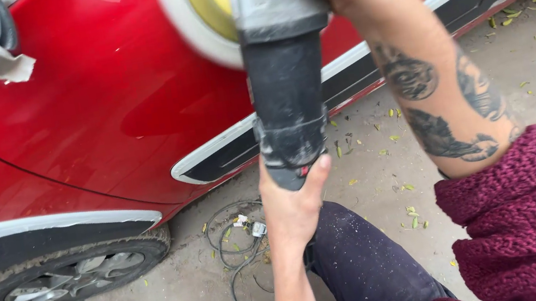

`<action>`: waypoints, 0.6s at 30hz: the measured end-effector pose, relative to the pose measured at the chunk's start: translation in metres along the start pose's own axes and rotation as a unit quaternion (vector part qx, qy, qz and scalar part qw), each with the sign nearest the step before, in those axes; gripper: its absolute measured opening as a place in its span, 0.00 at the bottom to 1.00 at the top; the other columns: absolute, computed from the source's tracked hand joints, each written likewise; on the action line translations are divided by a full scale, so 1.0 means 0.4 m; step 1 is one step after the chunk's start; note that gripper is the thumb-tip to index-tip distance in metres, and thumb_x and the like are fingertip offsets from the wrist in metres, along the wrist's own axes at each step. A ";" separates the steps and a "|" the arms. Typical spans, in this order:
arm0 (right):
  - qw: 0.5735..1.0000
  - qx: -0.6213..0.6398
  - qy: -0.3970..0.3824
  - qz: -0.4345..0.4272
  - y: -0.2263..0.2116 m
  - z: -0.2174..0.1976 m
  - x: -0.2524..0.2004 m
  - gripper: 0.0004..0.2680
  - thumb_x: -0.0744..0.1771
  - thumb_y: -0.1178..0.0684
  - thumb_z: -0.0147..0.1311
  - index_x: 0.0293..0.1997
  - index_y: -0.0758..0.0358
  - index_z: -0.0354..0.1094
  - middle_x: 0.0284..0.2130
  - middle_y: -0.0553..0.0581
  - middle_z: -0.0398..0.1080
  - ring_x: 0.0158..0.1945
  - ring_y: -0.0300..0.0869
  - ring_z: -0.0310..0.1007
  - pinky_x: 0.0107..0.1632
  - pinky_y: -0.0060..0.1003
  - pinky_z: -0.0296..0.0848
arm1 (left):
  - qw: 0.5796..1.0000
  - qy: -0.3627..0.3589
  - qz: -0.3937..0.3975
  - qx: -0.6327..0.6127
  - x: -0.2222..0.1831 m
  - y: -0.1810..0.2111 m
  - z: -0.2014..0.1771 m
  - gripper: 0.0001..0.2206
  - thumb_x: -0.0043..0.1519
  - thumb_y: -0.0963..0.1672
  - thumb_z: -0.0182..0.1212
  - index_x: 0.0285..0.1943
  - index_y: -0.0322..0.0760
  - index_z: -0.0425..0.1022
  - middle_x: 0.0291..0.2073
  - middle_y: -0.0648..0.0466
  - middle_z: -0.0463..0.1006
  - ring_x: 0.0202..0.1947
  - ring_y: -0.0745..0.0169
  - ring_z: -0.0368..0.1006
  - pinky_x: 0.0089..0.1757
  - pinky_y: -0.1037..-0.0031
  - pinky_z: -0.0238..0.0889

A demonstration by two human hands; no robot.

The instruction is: Using a rotary power polisher to buff the side panels of a red car.

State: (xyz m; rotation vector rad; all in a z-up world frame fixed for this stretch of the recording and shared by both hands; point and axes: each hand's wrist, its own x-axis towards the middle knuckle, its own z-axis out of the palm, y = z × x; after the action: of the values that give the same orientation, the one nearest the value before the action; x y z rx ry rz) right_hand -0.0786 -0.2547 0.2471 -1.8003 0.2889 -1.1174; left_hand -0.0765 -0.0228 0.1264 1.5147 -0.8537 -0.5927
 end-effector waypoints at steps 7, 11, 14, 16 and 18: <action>0.986 0.055 -0.101 -0.117 -0.095 0.305 -0.015 0.12 0.64 0.44 0.64 0.46 0.59 0.76 0.42 0.50 0.80 0.46 0.37 0.83 0.53 0.36 0.81 | 0.990 0.060 -0.075 -0.104 -0.102 -0.104 -0.205 0.19 0.59 0.51 0.67 0.40 0.29 0.72 0.18 0.54 0.72 0.16 0.66 0.69 0.21 0.72 0.66; 0.974 -0.006 -0.017 -0.227 -0.085 0.386 -0.019 0.16 0.63 0.45 0.69 0.49 0.61 0.74 0.45 0.54 0.76 0.52 0.43 0.75 0.57 0.39 0.71 | 0.973 0.119 -0.102 -0.171 -0.119 -0.103 -0.230 0.16 0.58 0.49 0.65 0.38 0.31 0.72 0.16 0.53 0.71 0.14 0.64 0.69 0.19 0.71 0.64; 0.985 0.015 -0.065 -0.157 -0.082 0.354 -0.020 0.17 0.62 0.44 0.68 0.51 0.59 0.72 0.46 0.53 0.76 0.52 0.38 0.74 0.57 0.34 0.70 | 0.971 0.130 -0.087 -0.179 -0.116 -0.091 -0.210 0.16 0.59 0.49 0.65 0.38 0.30 0.72 0.17 0.52 0.72 0.15 0.64 0.69 0.19 0.71 0.65; 0.984 0.058 -0.087 -0.141 -0.071 0.288 -0.011 0.12 0.66 0.46 0.65 0.50 0.60 0.74 0.42 0.50 0.78 0.45 0.35 0.80 0.52 0.32 0.80 | 0.978 0.108 -0.109 -0.144 -0.096 -0.067 -0.177 0.15 0.56 0.48 0.66 0.39 0.31 0.73 0.16 0.52 0.72 0.13 0.64 0.68 0.18 0.72 0.64; 0.996 0.022 -0.066 -0.061 -0.115 0.182 -0.025 0.10 0.65 0.47 0.63 0.44 0.61 0.74 0.35 0.48 0.77 0.38 0.32 0.78 0.44 0.30 0.78 | 0.986 0.062 -0.097 -0.117 -0.074 -0.031 -0.131 0.16 0.56 0.49 0.68 0.41 0.31 0.72 0.18 0.53 0.73 0.14 0.66 0.68 0.19 0.73 0.65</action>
State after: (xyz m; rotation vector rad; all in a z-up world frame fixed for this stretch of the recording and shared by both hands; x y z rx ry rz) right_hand -0.0386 -0.1813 0.2706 -1.8629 0.0769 -1.0743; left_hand -0.0509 0.0322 0.1178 1.4122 -0.5249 -0.7080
